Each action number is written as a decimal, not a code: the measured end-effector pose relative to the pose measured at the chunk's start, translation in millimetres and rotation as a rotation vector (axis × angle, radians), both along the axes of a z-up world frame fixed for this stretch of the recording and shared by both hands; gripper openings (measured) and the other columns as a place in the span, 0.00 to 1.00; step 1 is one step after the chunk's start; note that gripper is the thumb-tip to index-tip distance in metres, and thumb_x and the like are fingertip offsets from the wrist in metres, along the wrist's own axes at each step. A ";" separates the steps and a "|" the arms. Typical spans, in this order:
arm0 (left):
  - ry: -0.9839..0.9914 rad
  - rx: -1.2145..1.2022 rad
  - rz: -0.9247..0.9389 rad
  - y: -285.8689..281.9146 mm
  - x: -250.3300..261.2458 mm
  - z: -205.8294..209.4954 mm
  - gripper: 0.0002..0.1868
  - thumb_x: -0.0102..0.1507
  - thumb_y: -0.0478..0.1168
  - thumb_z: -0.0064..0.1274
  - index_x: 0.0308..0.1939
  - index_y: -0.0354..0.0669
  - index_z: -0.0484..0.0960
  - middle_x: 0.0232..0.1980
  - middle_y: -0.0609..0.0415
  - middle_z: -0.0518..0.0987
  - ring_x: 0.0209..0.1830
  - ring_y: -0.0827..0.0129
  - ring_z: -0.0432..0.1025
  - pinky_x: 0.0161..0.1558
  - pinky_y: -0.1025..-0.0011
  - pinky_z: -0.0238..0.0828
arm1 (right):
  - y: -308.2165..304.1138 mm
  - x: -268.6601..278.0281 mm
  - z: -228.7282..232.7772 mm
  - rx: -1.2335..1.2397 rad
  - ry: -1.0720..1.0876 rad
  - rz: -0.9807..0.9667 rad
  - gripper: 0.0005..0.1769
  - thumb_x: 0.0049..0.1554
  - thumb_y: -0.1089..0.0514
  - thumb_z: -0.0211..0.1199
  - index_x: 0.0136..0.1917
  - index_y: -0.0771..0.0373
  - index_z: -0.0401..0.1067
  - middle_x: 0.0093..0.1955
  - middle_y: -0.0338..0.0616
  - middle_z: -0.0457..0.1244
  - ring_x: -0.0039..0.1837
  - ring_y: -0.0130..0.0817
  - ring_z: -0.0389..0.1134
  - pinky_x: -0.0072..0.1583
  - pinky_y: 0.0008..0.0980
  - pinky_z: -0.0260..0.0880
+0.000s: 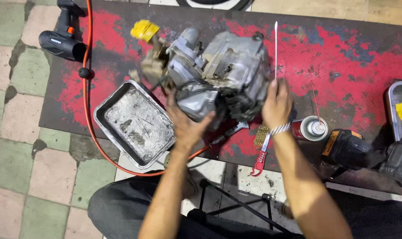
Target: The person is working on a disassembled motorcycle engine placed on a red workbench. They use a screwdriver to adjust internal components, a wire brush to clean the engine casing, and a spray can to lubricate parts. The person also uses a pneumatic tool to tighten bolts on the engine.
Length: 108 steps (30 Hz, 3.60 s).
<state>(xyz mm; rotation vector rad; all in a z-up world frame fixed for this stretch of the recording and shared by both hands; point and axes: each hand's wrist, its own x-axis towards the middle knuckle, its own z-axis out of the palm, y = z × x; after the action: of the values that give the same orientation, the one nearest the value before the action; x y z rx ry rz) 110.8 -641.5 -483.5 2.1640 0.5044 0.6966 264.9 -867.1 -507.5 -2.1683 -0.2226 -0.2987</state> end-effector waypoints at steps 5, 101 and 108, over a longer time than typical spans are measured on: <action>-0.093 0.044 -0.299 86.2 0.6 -21.3 0.64 0.49 0.53 0.76 0.80 0.41 0.52 0.77 0.40 0.62 0.81 0.47 0.58 0.81 0.55 0.53 | -1.6 -77.8 -0.2 0.082 0.108 -0.039 0.21 0.70 0.48 0.47 0.56 0.69 0.69 0.52 0.64 0.68 0.57 0.63 0.68 0.57 0.54 0.65; 0.834 0.056 0.000 35.0 -12.1 -125.2 0.34 0.57 0.63 0.62 0.50 0.34 0.82 0.55 0.34 0.80 0.57 0.44 0.76 0.58 0.54 0.72 | -68.8 -208.9 -125.6 -0.427 0.162 -0.257 0.48 0.48 0.42 0.77 0.66 0.82 0.64 0.63 0.77 0.60 0.60 0.69 0.63 0.57 0.55 0.65; 0.807 0.079 0.260 109.7 -39.4 -102.3 0.25 0.61 0.57 0.58 0.47 0.39 0.84 0.52 0.37 0.83 0.54 0.44 0.77 0.58 0.53 0.73 | -84.6 -199.8 -137.6 -0.469 0.402 -0.209 0.43 0.47 0.42 0.76 0.64 0.75 0.70 0.60 0.69 0.66 0.64 0.63 0.67 0.64 0.53 0.68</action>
<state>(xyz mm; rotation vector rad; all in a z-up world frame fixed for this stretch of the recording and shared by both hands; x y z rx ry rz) 71.4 -531.7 -585.8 2.4267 1.2006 -0.0731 65.1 -951.7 -645.1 -2.6641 0.1826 0.0905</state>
